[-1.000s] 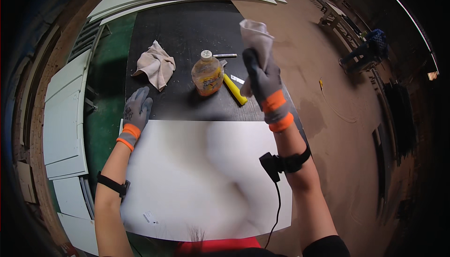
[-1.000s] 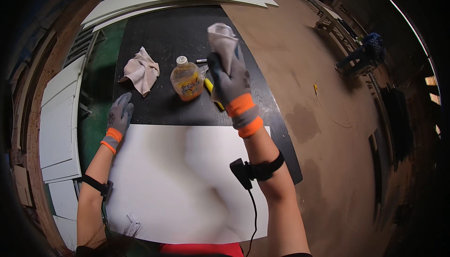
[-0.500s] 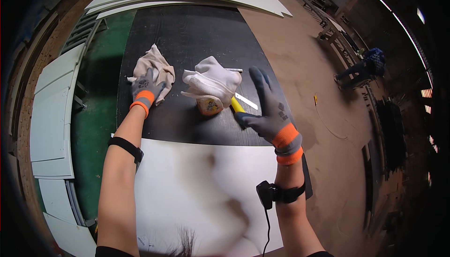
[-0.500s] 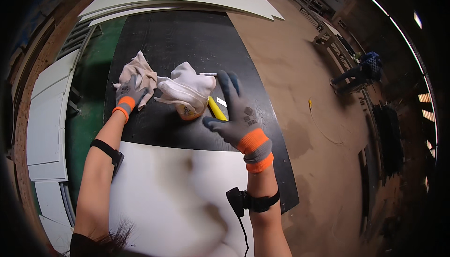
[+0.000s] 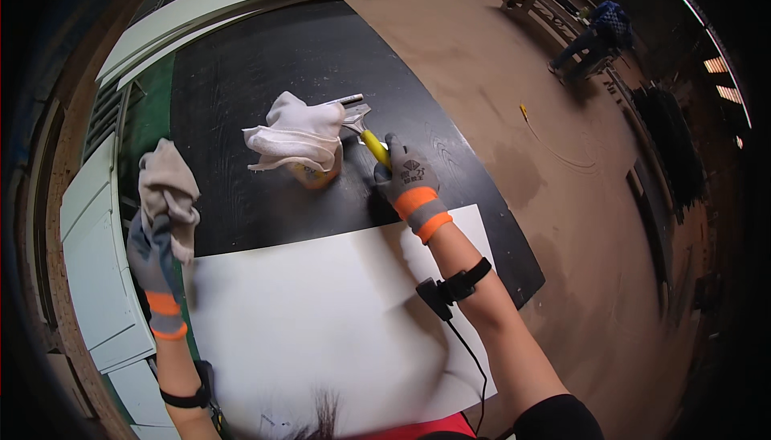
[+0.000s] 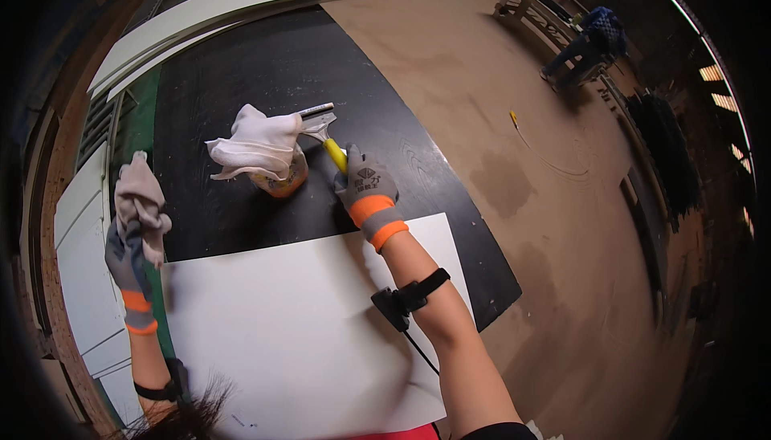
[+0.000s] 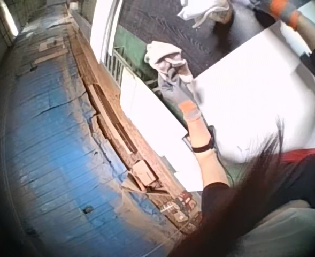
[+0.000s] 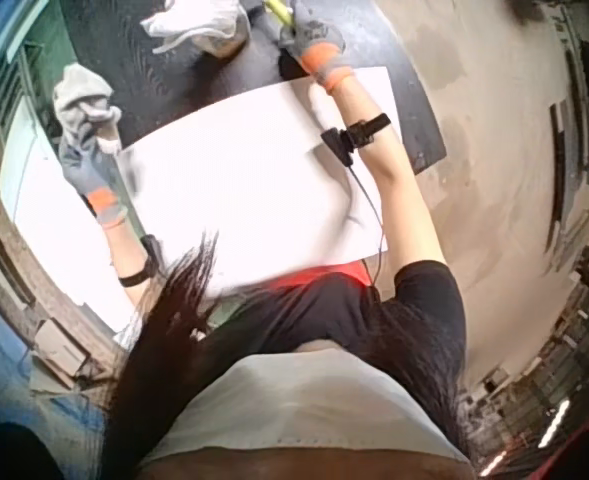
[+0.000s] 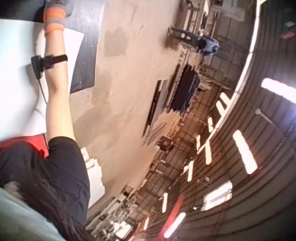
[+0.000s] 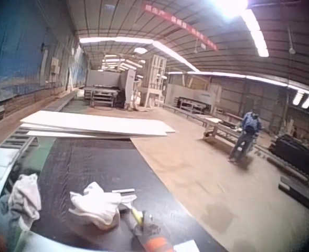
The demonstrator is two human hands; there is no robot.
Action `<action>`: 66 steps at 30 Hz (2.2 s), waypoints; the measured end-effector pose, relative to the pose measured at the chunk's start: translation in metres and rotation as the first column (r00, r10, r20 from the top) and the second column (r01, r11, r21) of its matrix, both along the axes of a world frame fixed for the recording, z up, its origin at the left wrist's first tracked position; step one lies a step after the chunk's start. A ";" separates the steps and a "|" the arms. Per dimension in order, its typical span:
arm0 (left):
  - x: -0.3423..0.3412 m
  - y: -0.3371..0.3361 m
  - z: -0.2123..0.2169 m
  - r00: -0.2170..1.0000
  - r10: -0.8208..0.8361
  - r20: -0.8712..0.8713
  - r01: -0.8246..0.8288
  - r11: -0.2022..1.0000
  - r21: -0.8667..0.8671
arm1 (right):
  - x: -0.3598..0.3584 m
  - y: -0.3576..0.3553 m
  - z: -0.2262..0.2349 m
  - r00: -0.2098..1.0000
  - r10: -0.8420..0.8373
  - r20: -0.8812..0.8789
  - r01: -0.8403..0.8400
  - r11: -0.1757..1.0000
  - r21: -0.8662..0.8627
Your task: Scrape and wipe down white wooden panels to prepare or clean them in a manufacturing facility.
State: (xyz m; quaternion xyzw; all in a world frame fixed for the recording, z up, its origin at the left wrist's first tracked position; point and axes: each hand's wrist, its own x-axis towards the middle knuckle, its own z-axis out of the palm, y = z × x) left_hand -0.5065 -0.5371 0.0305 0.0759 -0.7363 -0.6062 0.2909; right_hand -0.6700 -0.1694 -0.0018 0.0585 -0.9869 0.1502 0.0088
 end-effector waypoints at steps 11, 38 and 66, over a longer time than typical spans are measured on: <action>0.069 0.200 -0.089 0.845 0.128 0.519 0.427 0.420 -0.800 | 0.266 0.248 0.067 0.849 -0.455 0.269 0.319 0.034 -0.947; -0.063 0.234 -0.117 0.904 -0.346 0.252 0.420 0.597 -0.683 | 0.499 0.208 0.044 0.688 -0.507 0.519 0.497 0.851 0.172; -0.051 0.240 -0.111 0.962 -0.226 0.154 0.264 0.617 -0.741 | 0.379 0.223 0.060 0.714 -0.298 0.634 0.167 0.951 0.259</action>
